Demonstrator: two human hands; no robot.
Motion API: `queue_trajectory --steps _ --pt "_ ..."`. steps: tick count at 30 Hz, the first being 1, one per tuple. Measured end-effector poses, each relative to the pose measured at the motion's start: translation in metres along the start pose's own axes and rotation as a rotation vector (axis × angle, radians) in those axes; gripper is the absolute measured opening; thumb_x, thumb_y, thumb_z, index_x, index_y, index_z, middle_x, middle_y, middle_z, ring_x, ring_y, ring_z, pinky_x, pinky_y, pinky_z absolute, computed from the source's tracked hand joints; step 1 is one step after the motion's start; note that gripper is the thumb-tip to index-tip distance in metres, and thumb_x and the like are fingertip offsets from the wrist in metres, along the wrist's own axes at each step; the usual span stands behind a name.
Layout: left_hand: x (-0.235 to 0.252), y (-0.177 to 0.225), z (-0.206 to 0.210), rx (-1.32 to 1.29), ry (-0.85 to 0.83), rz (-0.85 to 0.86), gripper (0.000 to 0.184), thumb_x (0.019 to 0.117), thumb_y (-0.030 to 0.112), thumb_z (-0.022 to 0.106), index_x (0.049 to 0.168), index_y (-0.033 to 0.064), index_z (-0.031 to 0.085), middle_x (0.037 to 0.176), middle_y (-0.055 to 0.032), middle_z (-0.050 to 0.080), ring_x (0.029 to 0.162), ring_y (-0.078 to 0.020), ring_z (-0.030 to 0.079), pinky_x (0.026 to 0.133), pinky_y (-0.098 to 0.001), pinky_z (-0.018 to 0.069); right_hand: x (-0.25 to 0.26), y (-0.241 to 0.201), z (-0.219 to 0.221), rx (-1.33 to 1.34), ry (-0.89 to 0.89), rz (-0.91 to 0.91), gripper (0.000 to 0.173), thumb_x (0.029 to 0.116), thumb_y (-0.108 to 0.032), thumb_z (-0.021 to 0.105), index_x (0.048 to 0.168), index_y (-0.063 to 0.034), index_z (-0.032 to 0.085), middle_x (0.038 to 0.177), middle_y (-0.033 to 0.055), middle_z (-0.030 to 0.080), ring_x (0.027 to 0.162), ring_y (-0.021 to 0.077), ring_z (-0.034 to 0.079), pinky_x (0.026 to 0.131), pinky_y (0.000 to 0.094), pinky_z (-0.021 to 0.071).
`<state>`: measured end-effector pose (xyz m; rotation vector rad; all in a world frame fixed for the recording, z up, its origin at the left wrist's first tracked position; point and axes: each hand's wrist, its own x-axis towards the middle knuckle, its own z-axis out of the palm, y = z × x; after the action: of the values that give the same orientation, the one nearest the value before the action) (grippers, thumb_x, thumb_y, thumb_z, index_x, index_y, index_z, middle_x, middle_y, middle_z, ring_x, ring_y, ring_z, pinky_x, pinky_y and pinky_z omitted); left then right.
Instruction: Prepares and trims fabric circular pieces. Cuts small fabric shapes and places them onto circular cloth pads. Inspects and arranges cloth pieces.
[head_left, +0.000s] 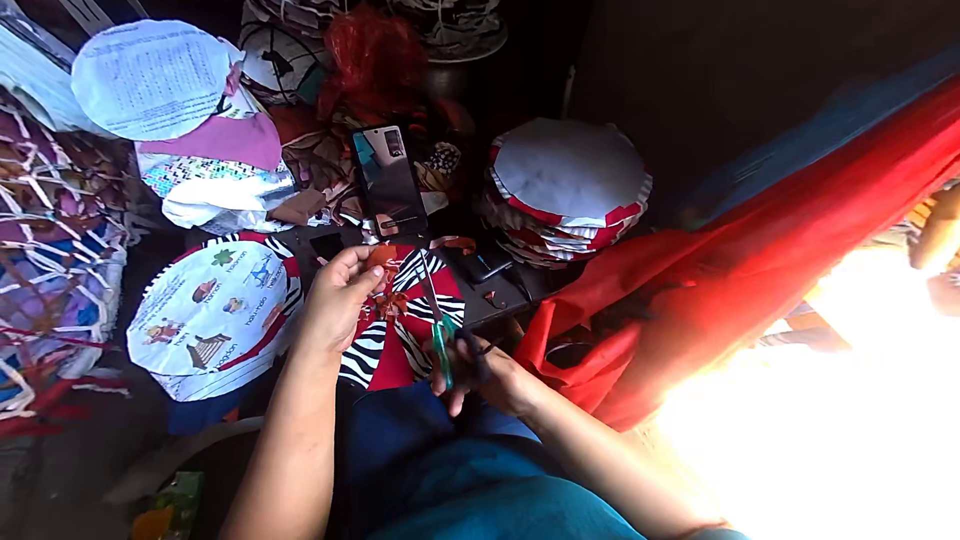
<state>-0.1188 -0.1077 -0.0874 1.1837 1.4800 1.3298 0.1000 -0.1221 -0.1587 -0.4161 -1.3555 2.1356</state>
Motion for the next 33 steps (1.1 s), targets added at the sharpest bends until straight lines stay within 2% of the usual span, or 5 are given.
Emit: queue_trajectory --steps 4,12,19,25,33 --pt "-0.016 -0.001 -0.012 -0.119 -0.064 -0.001 0.032 0.0989 -0.006 0.051 0.128 0.007 0.054 0.101 0.002 0.067 0.081 -0.0035 0.066 0.075 -0.021 0.0569 -0.007 0.0 0.011 -0.112 -0.139 0.033 0.068 0.098 -0.066 0.045 0.132 -0.0072 0.047 0.094 -0.0091 0.066 0.081 0.0024 0.066 0.061 0.0194 0.0552" --pt "-0.037 0.001 -0.027 -0.067 -0.161 -0.056 0.019 0.0931 -0.009 0.054 0.101 0.0072 0.061 0.082 0.0046 0.068 0.073 -0.0038 0.067 0.074 -0.0209 0.0586 -0.004 0.004 0.025 -0.254 -0.097 -0.088 0.04 0.1037 -0.03 0.046 0.128 0.0022 0.049 0.087 -0.0076 0.06 0.069 -0.0032 0.059 0.056 0.0143 0.0484" --pt "-0.033 -0.008 -0.034 0.007 -0.047 -0.105 0.016 0.0966 -0.009 0.055 0.101 0.0045 0.063 0.082 0.0028 0.068 0.071 -0.0032 0.065 0.07 -0.0195 0.0568 0.001 0.012 0.033 -0.14 0.042 0.003 0.019 0.1013 -0.008 0.045 0.114 -0.0028 0.058 0.075 -0.0102 0.058 0.059 -0.0032 0.058 0.053 0.0148 0.0505" --pt "-0.032 -0.011 -0.035 0.05 -0.04 -0.08 0.018 0.0978 -0.007 0.053 0.106 0.0016 0.067 0.086 0.0027 0.068 0.073 -0.0026 0.065 0.074 -0.0202 0.0566 -0.003 0.021 0.027 0.008 -0.128 0.102 0.045 0.1034 -0.052 0.042 0.124 -0.0118 0.048 0.088 -0.0099 0.062 0.078 0.0017 0.066 0.059 0.0179 0.055" --pt "-0.033 -0.014 -0.033 0.12 -0.077 -0.097 0.018 0.094 -0.011 0.058 0.105 0.0027 0.063 0.081 0.0023 0.067 0.07 -0.0024 0.064 0.069 -0.019 0.0555 0.001 0.011 0.036 -0.095 0.068 0.046 0.018 0.1029 -0.01 0.041 0.111 -0.0054 0.057 0.071 -0.0108 0.057 0.058 -0.003 0.057 0.051 0.0141 0.049"
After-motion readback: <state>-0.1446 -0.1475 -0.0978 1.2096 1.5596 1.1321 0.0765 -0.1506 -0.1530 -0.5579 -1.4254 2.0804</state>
